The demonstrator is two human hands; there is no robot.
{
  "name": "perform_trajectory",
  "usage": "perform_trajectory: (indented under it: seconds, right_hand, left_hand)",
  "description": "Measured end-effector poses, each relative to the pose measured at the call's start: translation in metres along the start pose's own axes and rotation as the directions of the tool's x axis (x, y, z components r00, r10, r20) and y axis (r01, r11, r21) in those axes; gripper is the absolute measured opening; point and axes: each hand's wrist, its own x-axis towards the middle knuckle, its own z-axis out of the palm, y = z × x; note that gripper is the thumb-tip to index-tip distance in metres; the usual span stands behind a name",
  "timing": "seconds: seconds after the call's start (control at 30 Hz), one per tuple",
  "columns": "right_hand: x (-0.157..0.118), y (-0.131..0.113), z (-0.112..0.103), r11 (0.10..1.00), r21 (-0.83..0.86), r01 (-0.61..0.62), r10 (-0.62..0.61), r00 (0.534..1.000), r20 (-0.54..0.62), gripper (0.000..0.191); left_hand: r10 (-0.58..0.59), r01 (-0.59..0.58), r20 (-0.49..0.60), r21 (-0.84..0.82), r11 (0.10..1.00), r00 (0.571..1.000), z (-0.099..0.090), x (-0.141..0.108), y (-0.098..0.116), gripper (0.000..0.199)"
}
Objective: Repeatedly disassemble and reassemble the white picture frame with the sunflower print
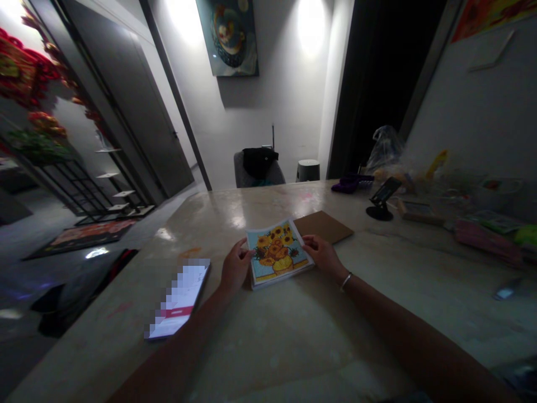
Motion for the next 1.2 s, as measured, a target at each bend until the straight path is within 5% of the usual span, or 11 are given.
perform_trajectory:
  seconds: [0.4, 0.63, 0.87, 1.03, 1.2]
  right_hand:
    - [-0.006, -0.005, -0.004, 0.930, -0.333, 0.156, -0.125, 0.986, 0.115, 0.030]
    - [-0.013, -0.013, -0.006, 0.817, -0.496, 0.294, -0.154, 0.940, 0.303, 0.029]
    - [-0.015, -0.023, -0.007, 0.714, -0.595, 0.369, -0.174, 0.917, 0.359, 0.022]
    - [-0.010, -0.013, -0.006, 0.699, -0.615, 0.365, -0.219, 0.928, 0.302, 0.027]
    - [-0.008, 0.001, -0.005, 0.688, -0.597, 0.412, -0.212, 0.901, 0.378, 0.041]
  left_hand:
    - [0.118, -0.137, 0.073, 0.393, 0.909, 0.990, 0.004, -0.001, -0.010, 0.039]
    - [0.122, -0.234, 0.235, 0.544, 0.806, 0.964, 0.005, -0.007, -0.007, 0.038]
    - [0.129, -0.290, 0.323, 0.522, 0.802, 0.938, 0.005, -0.007, -0.002, 0.038]
    - [0.150, -0.289, 0.305, 0.485, 0.826, 0.940, 0.007, -0.006, -0.005, 0.036]
    - [0.180, -0.281, 0.254, 0.447, 0.849, 0.950, 0.010, -0.003, -0.011, 0.034]
